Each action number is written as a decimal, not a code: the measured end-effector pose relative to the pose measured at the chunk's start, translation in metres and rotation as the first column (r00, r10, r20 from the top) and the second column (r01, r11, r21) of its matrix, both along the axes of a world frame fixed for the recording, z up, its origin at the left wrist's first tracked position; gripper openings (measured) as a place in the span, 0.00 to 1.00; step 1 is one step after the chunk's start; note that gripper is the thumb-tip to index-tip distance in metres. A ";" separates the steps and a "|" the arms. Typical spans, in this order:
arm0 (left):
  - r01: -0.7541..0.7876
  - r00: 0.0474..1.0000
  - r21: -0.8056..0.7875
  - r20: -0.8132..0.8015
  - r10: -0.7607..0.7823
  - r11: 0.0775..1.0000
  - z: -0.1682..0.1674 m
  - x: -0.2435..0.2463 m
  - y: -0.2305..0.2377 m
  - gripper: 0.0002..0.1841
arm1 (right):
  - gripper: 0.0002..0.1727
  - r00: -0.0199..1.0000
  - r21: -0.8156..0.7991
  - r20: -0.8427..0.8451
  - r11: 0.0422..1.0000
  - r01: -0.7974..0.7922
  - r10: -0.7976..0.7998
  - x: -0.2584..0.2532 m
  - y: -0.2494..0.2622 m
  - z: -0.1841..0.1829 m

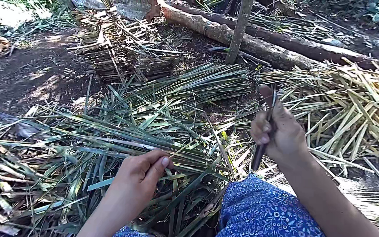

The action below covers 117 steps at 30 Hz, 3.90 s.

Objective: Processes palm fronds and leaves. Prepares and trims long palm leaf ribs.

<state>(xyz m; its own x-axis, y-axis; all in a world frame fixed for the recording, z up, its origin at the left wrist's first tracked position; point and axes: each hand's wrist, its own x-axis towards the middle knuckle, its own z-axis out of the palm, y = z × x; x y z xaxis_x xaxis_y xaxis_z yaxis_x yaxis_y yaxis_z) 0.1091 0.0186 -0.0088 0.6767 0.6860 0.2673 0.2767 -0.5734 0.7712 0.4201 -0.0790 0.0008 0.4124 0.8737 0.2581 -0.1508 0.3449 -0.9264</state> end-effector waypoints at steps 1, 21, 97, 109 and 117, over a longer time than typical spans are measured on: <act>0.001 1.000 -0.001 -0.005 -0.001 1.000 -0.001 0.000 0.000 0.15 | 0.21 0.996 -0.022 0.019 0.996 -0.081 0.081 -0.005 -0.001 -0.002; -0.155 0.987 0.437 0.022 0.161 0.886 -0.012 0.015 -0.003 0.12 | 0.24 0.996 -0.078 -0.040 0.994 -0.082 0.079 -0.018 -0.001 0.001; -0.153 0.986 0.528 0.142 0.091 0.836 -0.001 0.027 -0.018 0.10 | 0.21 0.849 -0.224 0.082 0.840 -0.494 0.522 -0.053 0.000 -0.005; -0.086 0.996 0.465 0.011 0.091 0.881 -0.003 0.018 -0.007 0.10 | 0.22 0.983 -0.094 0.026 0.979 -0.179 0.183 -0.029 -0.001 0.000; -0.158 0.986 0.560 0.130 0.102 0.814 0.006 0.033 -0.021 0.09 | 0.21 0.863 -0.182 0.036 0.852 -0.490 0.504 -0.068 -0.004 -0.009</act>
